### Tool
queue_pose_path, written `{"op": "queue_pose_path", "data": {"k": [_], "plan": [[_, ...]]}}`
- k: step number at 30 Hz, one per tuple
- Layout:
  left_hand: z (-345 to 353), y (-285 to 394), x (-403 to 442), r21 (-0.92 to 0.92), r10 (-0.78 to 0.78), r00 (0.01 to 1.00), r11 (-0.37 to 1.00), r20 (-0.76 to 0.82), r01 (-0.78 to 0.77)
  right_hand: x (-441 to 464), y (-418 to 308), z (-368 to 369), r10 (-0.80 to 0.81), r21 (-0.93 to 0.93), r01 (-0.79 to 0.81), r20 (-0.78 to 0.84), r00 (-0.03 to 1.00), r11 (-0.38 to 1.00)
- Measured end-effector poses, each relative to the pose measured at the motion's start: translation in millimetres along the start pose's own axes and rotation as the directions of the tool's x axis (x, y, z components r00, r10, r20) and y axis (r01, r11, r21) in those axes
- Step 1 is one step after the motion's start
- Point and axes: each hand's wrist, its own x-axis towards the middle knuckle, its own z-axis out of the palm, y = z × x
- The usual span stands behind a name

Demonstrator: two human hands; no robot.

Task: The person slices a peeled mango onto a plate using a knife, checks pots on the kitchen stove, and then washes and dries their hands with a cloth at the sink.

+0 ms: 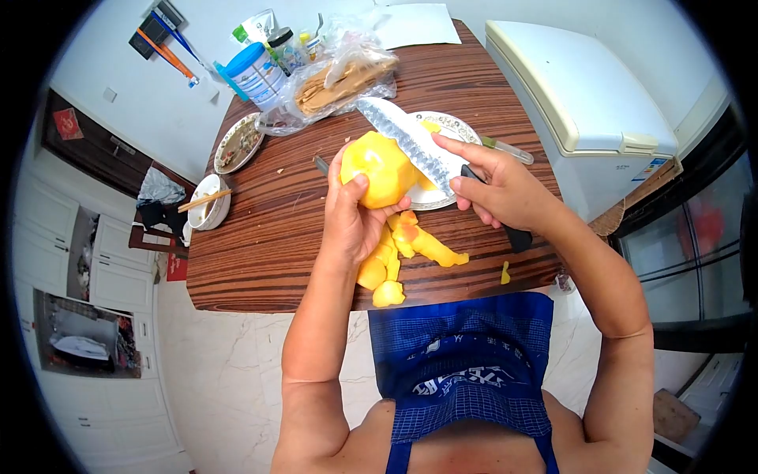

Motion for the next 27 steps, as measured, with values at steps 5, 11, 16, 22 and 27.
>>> {"op": "queue_pose_path", "data": {"k": [5,11,16,22,27], "plan": [[1,0,-2,-0.029,-0.051,0.998,0.998,-0.027,0.050,1,4,-2,0.000,-0.030,0.001,0.045,0.999,1.000],[-3,7,-2,0.011,-0.133,0.991,0.991,0.035,0.133,-1,3,-11,0.027,-0.106,-0.016,0.098,0.995,0.994],[3,4,-1,-0.002,-0.121,0.991,0.993,0.049,0.121,-1,4,-16,0.040,-0.104,-0.024,0.148,0.988,0.994],[8,4,2,0.025,-0.120,0.992,0.993,0.042,0.119,-4,11,-12,0.021,-0.012,-0.020,0.110,0.994,1.000],[7,12,7,0.086,-0.165,0.982,0.984,0.091,0.158,-1,7,-20,-0.007,-0.063,0.018,0.173,0.985,0.998]]}}
